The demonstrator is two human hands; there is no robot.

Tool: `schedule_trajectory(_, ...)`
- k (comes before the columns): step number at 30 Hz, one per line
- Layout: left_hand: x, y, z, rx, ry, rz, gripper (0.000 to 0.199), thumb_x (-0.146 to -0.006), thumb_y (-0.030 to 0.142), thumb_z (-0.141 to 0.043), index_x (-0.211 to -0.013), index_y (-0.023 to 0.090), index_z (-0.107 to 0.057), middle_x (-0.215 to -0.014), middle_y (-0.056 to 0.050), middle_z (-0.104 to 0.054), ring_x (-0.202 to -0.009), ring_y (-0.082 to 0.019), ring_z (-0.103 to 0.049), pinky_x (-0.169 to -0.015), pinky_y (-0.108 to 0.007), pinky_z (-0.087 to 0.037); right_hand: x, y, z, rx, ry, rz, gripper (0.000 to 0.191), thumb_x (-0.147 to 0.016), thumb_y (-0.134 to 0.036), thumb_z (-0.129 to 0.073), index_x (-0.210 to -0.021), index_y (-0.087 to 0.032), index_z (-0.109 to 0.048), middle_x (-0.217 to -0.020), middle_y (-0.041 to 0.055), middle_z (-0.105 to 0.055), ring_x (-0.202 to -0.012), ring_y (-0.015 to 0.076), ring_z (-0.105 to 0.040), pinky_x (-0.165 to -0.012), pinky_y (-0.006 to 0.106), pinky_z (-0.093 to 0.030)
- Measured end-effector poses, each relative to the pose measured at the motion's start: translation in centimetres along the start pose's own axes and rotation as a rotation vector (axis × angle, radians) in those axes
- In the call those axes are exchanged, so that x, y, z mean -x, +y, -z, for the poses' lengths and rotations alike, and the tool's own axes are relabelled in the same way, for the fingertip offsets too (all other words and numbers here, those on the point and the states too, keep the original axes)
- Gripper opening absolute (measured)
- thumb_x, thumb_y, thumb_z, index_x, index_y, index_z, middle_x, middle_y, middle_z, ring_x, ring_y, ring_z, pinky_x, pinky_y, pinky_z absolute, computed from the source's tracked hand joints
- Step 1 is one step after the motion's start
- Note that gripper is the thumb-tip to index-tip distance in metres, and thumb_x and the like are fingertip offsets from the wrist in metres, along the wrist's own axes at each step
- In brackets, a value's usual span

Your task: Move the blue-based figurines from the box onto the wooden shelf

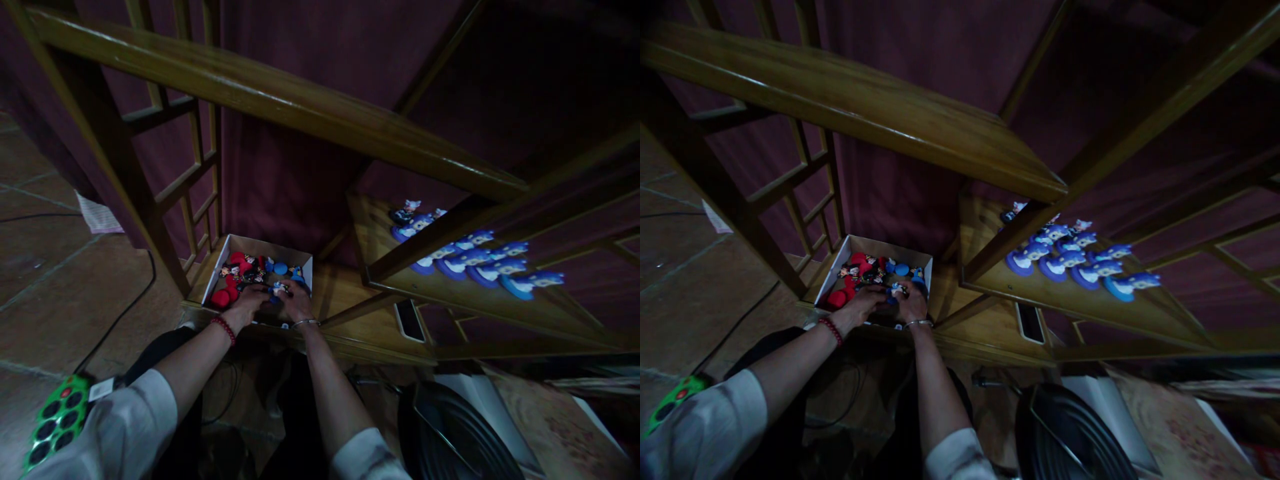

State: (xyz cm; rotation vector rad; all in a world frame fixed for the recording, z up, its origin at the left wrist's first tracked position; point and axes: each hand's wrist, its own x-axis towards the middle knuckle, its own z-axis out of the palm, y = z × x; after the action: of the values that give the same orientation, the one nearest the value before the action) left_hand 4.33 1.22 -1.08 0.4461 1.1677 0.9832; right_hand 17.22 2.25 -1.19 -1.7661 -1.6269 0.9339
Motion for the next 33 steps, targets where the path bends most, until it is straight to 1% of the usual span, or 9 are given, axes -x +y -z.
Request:
schedule_trajectory(2, 0.1, 0.2, 0.0, 0.045, -0.023, -0.010, 0.014, -0.054, 0.001, -0.060, -0.060, 0.013, -0.057, -0.059, -0.001, -0.060, -0.059, -0.011, -0.056, -0.065, -0.027, -0.047, 0.0, -0.1, 0.2, -0.036, 0.006, 0.009, 0.027, -0.067, -0.028, -0.052, -0.093, -0.028, -0.057, -0.076, -0.0025, -0.058, -0.071, 0.0135, -0.054, -0.068, 0.027, -0.042)
schedule_trajectory(7, 1.0, 1.4, -0.2, 0.174, -0.134, -0.057, 0.019, -0.053, 0.004, -0.066, -0.068, 0.012, -0.058, -0.065, -0.001, -0.061, -0.065, -0.011, -0.058, -0.072, -0.028, -0.046, 0.1, -0.9, 1.0, -0.157, 0.053, 0.057, 0.030, -0.068, -0.032, -0.051, -0.097, -0.026, -0.055, -0.083, -0.0022, -0.059, -0.077, 0.0134, -0.054, -0.072, 0.027, -0.043)
schedule_trajectory(12, 1.9, 2.4, -0.2, 0.212, -0.194, -0.100, 0.025, -0.054, 0.009, -0.069, -0.076, 0.014, -0.058, -0.068, 0.001, -0.061, -0.069, -0.010, -0.057, -0.075, -0.027, -0.044, 0.7, -2.2, 1.5, -0.318, 0.084, 0.109, 0.031, -0.068, -0.032, -0.053, -0.097, -0.023, -0.055, -0.090, -0.0010, -0.061, -0.081, 0.0136, -0.056, -0.076, 0.026, -0.043)
schedule_trajectory(16, 2.4, 3.0, 0.1, 0.212, -0.251, -0.123, 0.030, -0.054, 0.011, -0.070, -0.082, 0.015, -0.059, -0.070, 0.001, -0.061, -0.069, -0.009, -0.056, -0.075, -0.025, -0.044, 1.2, -3.2, 1.9, -0.375, 0.087, 0.178, 0.031, -0.070, -0.033, -0.051, -0.099, -0.022, -0.054, -0.093, 0.0001, -0.061, -0.086, 0.0141, -0.055, -0.080, 0.027, -0.043)
schedule_trajectory(20, 2.8, 3.6, 0.2, 0.219, -0.317, -0.159, 0.031, -0.057, 0.012, -0.069, -0.085, 0.016, -0.059, -0.074, 0.000, -0.061, -0.073, -0.009, -0.056, -0.076, -0.024, -0.042, 1.8, -4.2, 2.3, -0.448, 0.103, 0.250, 0.031, -0.071, -0.034, -0.053, -0.099, -0.020, -0.054, -0.097, 0.0023, -0.060, -0.089, 0.0145, -0.055, -0.082, 0.028, -0.042)
schedule_trajectory(27, 3.7, 4.4, 0.1, 0.230, -0.380, -0.165, 0.032, -0.060, 0.010, -0.067, -0.090, 0.016, -0.059, -0.082, -0.002, -0.061, -0.079, -0.010, -0.056, -0.080, -0.024, -0.041, 2.3, -4.8, 2.8, -0.473, 0.122, 0.297, 0.030, -0.071, -0.032, -0.055, -0.098, -0.020, -0.055, -0.096, 0.0025, -0.060, -0.090, 0.0151, -0.055, -0.084, 0.030, -0.042)
schedule_trajectory(33, 4.0, 4.5, 0.2, 0.233, -0.433, -0.152, 0.037, -0.064, 0.010, -0.064, -0.100, 0.016, -0.057, -0.097, -0.004, -0.060, -0.089, -0.011, -0.054, -0.085, -0.026, -0.039, 2.3, -4.8, 2.9, -0.514, 0.096, 0.322, 0.028, -0.070, -0.030, -0.056, -0.097, -0.021, -0.056, -0.097, 0.0022, -0.060, -0.089, 0.0151, -0.055, -0.083, 0.030, -0.043)
